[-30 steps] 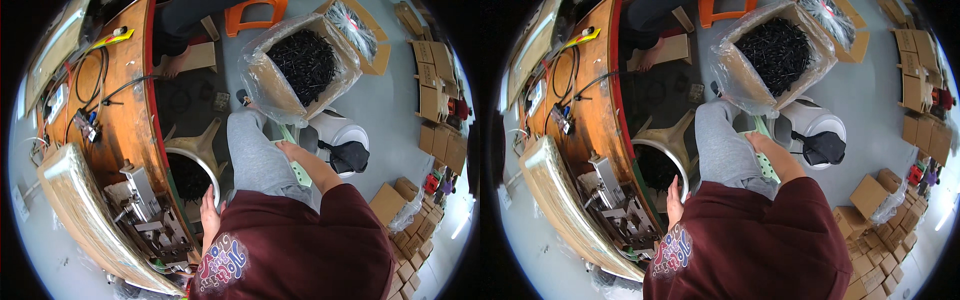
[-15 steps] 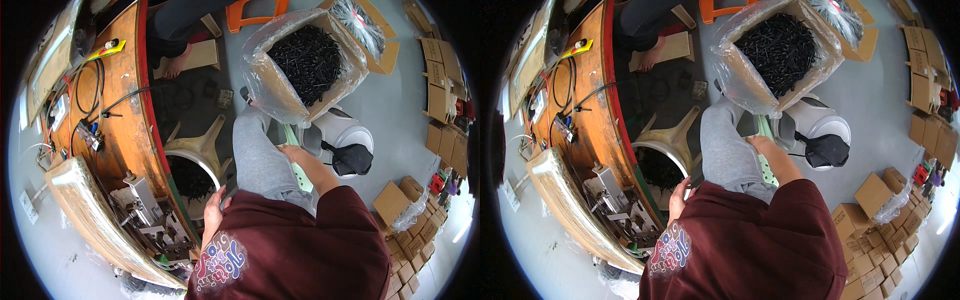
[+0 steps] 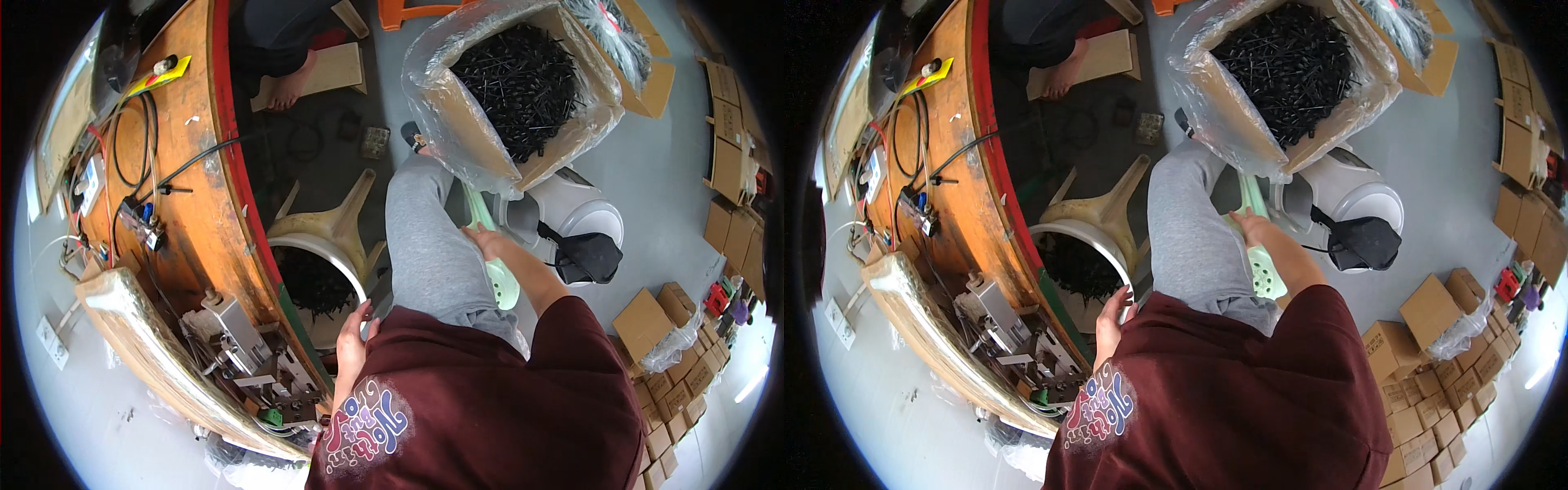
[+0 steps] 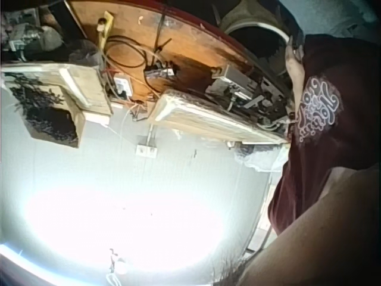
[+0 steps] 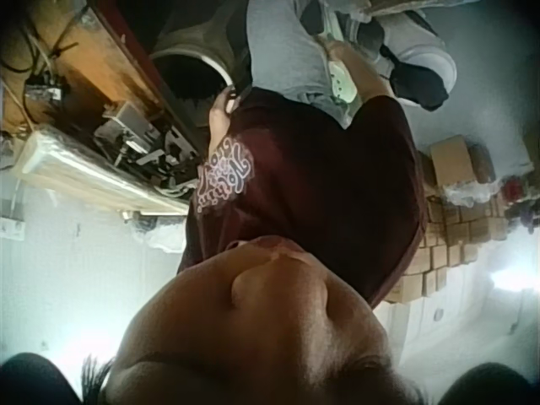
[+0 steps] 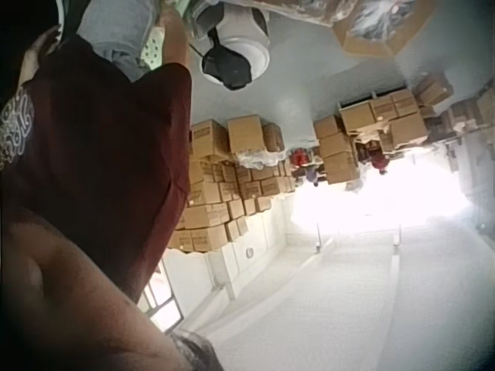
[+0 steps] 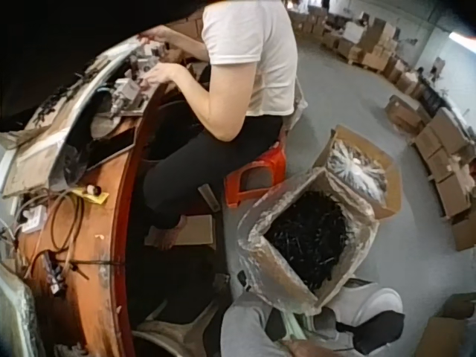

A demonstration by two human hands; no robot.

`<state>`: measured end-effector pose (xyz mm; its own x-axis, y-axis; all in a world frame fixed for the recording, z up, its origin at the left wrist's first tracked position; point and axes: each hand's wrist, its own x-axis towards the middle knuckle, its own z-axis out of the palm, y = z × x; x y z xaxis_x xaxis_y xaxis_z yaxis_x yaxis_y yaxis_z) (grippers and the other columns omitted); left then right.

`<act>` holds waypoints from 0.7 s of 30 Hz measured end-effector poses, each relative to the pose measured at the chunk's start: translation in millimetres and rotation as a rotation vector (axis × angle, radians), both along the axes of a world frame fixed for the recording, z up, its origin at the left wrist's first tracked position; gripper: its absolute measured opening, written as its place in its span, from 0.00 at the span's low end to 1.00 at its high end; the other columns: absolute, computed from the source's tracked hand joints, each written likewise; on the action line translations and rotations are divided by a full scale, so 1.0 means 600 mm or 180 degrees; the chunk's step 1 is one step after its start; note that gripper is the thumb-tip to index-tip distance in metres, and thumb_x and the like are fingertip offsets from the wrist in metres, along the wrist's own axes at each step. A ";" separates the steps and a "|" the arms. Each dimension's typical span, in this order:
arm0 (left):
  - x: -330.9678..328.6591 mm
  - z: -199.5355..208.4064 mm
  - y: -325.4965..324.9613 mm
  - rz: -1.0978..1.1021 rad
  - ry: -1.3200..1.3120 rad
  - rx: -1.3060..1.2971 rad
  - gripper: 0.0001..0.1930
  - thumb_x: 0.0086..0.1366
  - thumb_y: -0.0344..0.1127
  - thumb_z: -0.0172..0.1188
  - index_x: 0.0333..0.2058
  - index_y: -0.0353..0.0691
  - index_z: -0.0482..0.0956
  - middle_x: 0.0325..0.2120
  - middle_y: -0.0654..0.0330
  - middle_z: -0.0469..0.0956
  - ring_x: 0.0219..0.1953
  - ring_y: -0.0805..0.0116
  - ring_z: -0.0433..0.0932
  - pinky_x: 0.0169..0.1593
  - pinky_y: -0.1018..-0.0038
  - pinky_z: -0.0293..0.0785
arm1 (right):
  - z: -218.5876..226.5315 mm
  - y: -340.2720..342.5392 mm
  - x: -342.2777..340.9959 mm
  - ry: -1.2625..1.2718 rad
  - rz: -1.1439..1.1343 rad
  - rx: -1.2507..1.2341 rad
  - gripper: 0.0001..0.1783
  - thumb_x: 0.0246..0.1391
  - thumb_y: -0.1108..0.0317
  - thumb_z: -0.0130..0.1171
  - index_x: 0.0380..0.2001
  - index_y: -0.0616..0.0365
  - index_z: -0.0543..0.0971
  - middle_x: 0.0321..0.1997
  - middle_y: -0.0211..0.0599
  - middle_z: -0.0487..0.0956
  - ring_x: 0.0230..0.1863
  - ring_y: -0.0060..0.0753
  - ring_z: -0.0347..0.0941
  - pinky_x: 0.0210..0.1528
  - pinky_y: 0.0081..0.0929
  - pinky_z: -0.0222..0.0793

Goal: Use a crimping machine to process wires and then tie a plastic bag of components with a ribbon.

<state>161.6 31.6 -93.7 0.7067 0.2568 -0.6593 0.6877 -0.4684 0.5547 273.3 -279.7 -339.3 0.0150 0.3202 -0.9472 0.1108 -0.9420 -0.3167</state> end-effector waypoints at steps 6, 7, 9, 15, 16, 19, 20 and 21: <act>0.034 -0.014 -0.019 -0.0087 -0.0043 -0.0288 0.18 0.59 0.31 0.61 0.49 0.35 0.74 0.38 0.47 0.79 0.41 0.55 0.79 0.46 0.66 0.73 | -0.025 -0.039 -0.047 0.0178 -0.0535 -0.0004 0.55 0.40 0.62 0.67 0.68 0.37 0.47 0.65 0.58 0.58 0.59 0.54 0.66 0.57 0.39 0.67; 0.040 -0.010 -0.021 -0.0182 -0.0015 -0.0257 0.18 0.59 0.31 0.61 0.49 0.34 0.74 0.37 0.47 0.79 0.41 0.55 0.79 0.46 0.66 0.73 | -0.019 -0.057 -0.074 0.0213 -0.0559 -0.0086 0.54 0.40 0.61 0.67 0.68 0.38 0.46 0.64 0.58 0.60 0.59 0.54 0.66 0.57 0.40 0.67; 0.016 -0.012 -0.015 -0.0291 0.0116 -0.0248 0.19 0.59 0.31 0.61 0.49 0.34 0.74 0.37 0.48 0.79 0.41 0.54 0.79 0.46 0.67 0.73 | -0.006 -0.093 -0.112 -0.0003 0.0188 -0.0204 0.60 0.34 0.55 0.71 0.68 0.45 0.47 0.61 0.59 0.63 0.59 0.55 0.66 0.58 0.43 0.66; -0.013 -0.048 -0.017 -0.0522 0.0045 -0.0329 0.18 0.59 0.31 0.61 0.49 0.36 0.74 0.36 0.50 0.79 0.40 0.56 0.79 0.44 0.68 0.74 | 0.056 -0.140 -0.198 0.0120 -0.0475 -0.0536 0.67 0.30 0.57 0.73 0.69 0.44 0.39 0.72 0.54 0.41 0.68 0.54 0.54 0.61 0.41 0.63; -0.015 -0.052 -0.022 -0.0630 0.0027 -0.0355 0.18 0.59 0.31 0.61 0.48 0.36 0.74 0.36 0.50 0.79 0.40 0.55 0.79 0.44 0.68 0.74 | 0.040 -0.148 -0.212 0.0087 -0.0317 -0.0571 0.65 0.32 0.57 0.72 0.69 0.45 0.40 0.72 0.52 0.41 0.68 0.54 0.54 0.62 0.41 0.62; -0.011 -0.062 -0.033 -0.0813 -0.0032 -0.0388 0.17 0.59 0.31 0.61 0.48 0.36 0.74 0.36 0.50 0.79 0.40 0.54 0.79 0.44 0.67 0.74 | -0.024 -0.146 -0.214 0.0139 -0.0518 -0.0623 0.57 0.40 0.58 0.67 0.69 0.48 0.44 0.71 0.47 0.46 0.68 0.51 0.53 0.62 0.40 0.61; -0.008 -0.057 -0.036 -0.0799 -0.0063 -0.0385 0.17 0.59 0.31 0.61 0.48 0.36 0.75 0.35 0.50 0.79 0.40 0.54 0.79 0.44 0.67 0.74 | -0.038 -0.143 -0.190 0.0224 -0.1028 -0.0620 0.52 0.43 0.59 0.64 0.68 0.50 0.47 0.70 0.44 0.51 0.69 0.49 0.53 0.61 0.41 0.62; -0.008 -0.051 -0.035 -0.0780 -0.0090 -0.0363 0.16 0.60 0.31 0.61 0.47 0.36 0.75 0.35 0.50 0.79 0.39 0.54 0.79 0.43 0.67 0.74 | -0.058 -0.147 -0.157 0.0419 -0.1985 -0.0478 0.48 0.44 0.60 0.63 0.67 0.52 0.51 0.68 0.43 0.56 0.69 0.48 0.53 0.60 0.43 0.62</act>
